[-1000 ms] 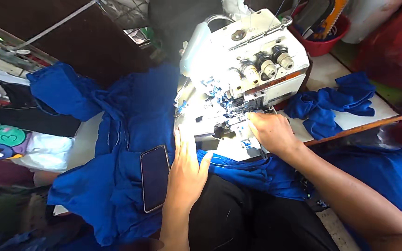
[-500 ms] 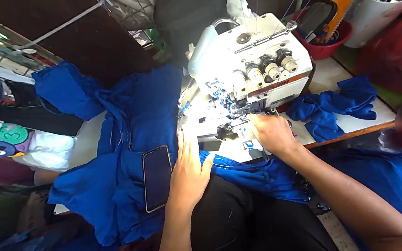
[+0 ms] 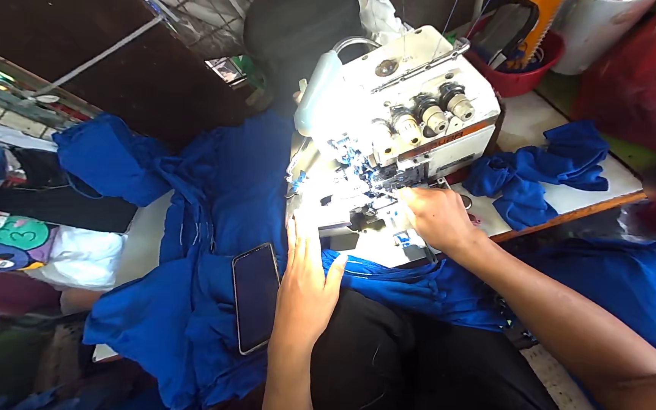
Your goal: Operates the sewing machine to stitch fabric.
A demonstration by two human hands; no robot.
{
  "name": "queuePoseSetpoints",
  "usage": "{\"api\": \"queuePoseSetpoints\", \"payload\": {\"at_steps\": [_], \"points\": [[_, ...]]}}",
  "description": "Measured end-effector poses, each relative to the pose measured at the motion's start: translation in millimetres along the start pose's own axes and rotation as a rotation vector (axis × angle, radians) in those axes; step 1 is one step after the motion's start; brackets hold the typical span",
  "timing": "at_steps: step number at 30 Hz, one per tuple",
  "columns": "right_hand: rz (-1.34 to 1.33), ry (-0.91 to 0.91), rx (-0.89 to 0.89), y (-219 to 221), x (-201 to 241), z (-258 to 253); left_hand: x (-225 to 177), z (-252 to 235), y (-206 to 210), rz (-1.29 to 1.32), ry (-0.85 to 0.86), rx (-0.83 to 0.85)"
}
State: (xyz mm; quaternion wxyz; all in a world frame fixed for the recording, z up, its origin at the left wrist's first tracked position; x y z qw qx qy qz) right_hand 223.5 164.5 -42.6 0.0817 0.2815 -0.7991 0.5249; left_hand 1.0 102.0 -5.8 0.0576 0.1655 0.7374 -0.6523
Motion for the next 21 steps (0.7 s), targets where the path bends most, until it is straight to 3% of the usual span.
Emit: {"api": "queuePoseSetpoints", "payload": {"at_steps": [11, 21], "points": [[-0.027, -0.013, -0.016, -4.1, 4.2, 0.7, 0.5, -0.6, 0.1, 0.003, 0.034, -0.024], [-0.04, 0.057, 0.135, -4.8, 11.9, -7.1, -0.7, -0.7, -1.1, 0.018, 0.04, -0.023]]}}
Point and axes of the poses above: each hand's wrist, its own z-axis away from the middle knuckle, its own y-axis out of the palm, x = y × z, the point moved 6 cm from there along -z, towards the middle knuckle, and after that the axes turned 3 degrees about y, right-handed, at the moved point
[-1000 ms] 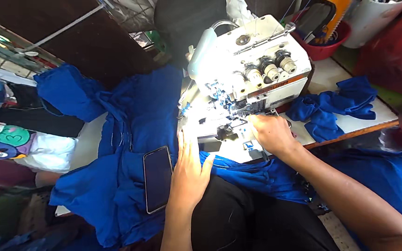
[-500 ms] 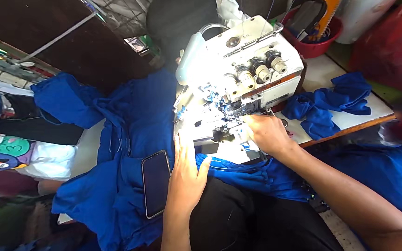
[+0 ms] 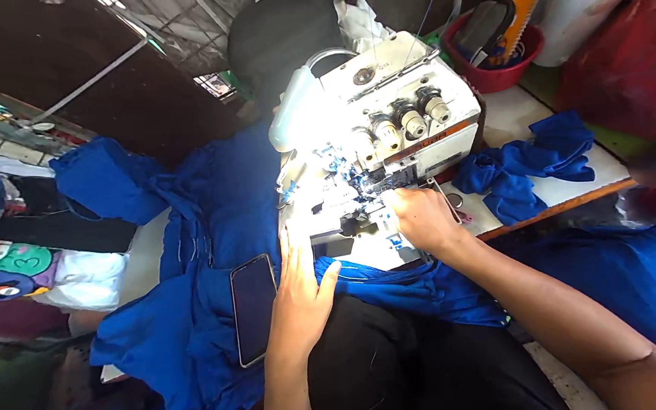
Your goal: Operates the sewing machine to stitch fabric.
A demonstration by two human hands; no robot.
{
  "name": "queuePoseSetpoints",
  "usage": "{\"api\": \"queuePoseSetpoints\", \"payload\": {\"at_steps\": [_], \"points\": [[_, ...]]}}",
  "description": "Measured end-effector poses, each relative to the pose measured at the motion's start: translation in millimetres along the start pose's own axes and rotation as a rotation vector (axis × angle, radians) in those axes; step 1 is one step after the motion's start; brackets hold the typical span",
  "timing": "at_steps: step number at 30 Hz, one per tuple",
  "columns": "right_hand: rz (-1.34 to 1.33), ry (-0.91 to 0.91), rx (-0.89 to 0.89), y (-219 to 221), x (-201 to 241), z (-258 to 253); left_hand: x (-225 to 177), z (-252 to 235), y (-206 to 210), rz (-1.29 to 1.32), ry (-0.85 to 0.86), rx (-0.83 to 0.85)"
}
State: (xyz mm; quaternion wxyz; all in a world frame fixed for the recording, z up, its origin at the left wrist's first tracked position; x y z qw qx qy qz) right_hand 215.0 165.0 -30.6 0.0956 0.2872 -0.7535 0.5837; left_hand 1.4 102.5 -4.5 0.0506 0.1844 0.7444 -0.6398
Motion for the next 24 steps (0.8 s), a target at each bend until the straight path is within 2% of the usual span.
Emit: {"api": "queuePoseSetpoints", "payload": {"at_steps": [6, 9, 24], "points": [[-0.214, 0.268, 0.204, -2.2, -7.1, -7.8, -0.7, -0.6, -1.0, 0.002, 0.019, -0.006], [-0.258, 0.336, 0.223, -3.9, -9.9, -11.0, -0.4, -0.9, -0.8, -0.004, 0.032, -0.014], [-0.269, 0.304, 0.243, -4.0, -15.1, -18.2, -1.6, -0.9, -1.9, 0.004, 0.011, 0.005]]}}
Point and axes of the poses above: each hand's wrist, its own z-axis away from the middle knuckle, its own y-axis out of the palm, x = y × z, the point moved 6 cm from there along -z, towards the middle knuckle, and after that the axes turned 3 degrees about y, right-handed, at the moved point
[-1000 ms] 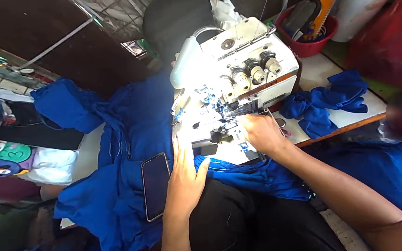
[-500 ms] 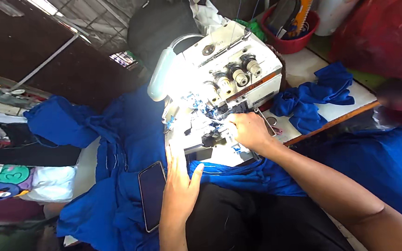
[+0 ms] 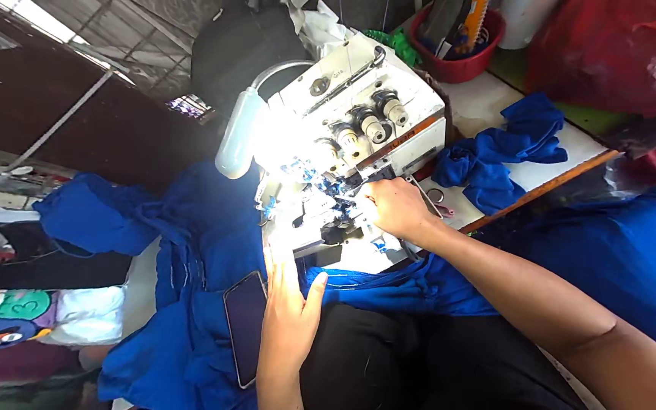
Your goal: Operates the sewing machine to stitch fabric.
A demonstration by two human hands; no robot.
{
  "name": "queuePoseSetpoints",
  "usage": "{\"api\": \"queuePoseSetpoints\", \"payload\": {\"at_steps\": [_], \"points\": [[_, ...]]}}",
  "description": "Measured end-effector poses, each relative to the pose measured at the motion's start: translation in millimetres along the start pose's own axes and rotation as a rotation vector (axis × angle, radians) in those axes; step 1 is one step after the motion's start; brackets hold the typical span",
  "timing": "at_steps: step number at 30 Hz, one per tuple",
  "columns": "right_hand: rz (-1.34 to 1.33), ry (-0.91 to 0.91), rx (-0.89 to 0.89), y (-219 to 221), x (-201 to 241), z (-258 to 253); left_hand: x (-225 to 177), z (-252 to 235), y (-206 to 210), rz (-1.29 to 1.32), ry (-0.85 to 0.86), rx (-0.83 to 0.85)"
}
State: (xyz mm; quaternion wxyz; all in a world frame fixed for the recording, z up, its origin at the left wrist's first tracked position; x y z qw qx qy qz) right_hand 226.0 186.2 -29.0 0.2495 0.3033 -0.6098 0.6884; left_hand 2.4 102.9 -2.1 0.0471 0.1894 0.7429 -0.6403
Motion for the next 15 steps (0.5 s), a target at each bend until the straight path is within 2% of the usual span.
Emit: {"api": "queuePoseSetpoints", "payload": {"at_steps": [15], "points": [[0.012, 0.001, 0.015, 1.7, 0.5, -3.5, 0.3, -0.7, 0.3, -0.005, -0.004, 0.001]]}}
Point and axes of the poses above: each hand's wrist, its own z-axis away from the middle knuckle, its own y-axis out of the palm, x = y × z, the point moved 6 cm from there along -z, towards the middle knuckle, and after that the axes turned 3 degrees about y, right-handed, at the moved point
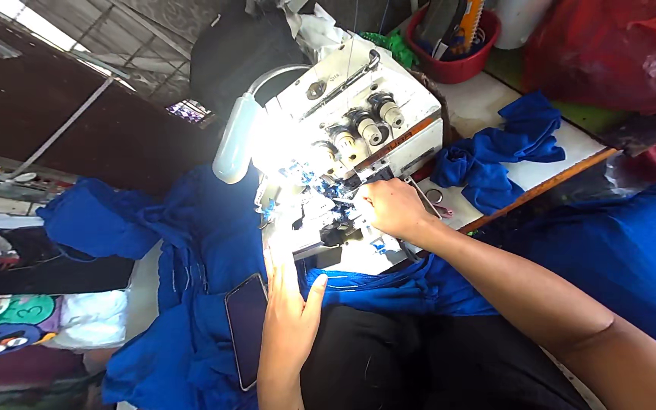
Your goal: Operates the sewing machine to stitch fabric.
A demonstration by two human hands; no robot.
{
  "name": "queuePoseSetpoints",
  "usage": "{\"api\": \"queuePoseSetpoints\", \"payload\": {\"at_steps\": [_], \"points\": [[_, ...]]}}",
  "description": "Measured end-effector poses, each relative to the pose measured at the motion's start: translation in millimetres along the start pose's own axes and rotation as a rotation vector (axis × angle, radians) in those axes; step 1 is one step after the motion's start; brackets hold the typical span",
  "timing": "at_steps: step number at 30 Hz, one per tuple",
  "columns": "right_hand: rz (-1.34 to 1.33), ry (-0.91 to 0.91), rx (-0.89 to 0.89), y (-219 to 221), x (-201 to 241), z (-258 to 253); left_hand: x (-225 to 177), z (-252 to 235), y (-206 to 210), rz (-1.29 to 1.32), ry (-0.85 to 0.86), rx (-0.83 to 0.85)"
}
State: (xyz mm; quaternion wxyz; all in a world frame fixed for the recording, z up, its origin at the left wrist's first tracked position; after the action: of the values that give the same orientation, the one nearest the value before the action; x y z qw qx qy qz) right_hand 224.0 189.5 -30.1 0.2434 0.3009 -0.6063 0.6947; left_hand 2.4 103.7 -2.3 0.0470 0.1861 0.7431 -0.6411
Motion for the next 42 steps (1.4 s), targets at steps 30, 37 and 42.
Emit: {"api": "queuePoseSetpoints", "payload": {"at_steps": [30, 37, 42], "points": [[0.035, 0.01, -0.029, 4.5, -2.7, 6.9, -0.2, 0.6, -0.9, 0.017, -0.027, 0.015], [0.001, 0.006, -0.048, 0.7, 3.2, 7.4, 1.4, 0.6, -0.3, 0.021, -0.014, 0.013], [0.001, -0.037, -0.143, -2.8, 4.4, 13.7, -0.8, 2.2, -1.3, -0.005, -0.026, 0.018]]}}
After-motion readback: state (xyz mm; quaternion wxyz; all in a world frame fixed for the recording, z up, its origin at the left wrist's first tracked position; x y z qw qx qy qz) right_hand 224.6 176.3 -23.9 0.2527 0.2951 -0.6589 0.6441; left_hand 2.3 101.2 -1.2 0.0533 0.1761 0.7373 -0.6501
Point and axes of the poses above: each hand's wrist, its own z-axis away from the middle knuckle, its own y-axis out of the palm, x = y × z, the point moved 6 cm from there along -z, towards the middle knuckle, and after that the axes turned 3 degrees about y, right-handed, at the moved point
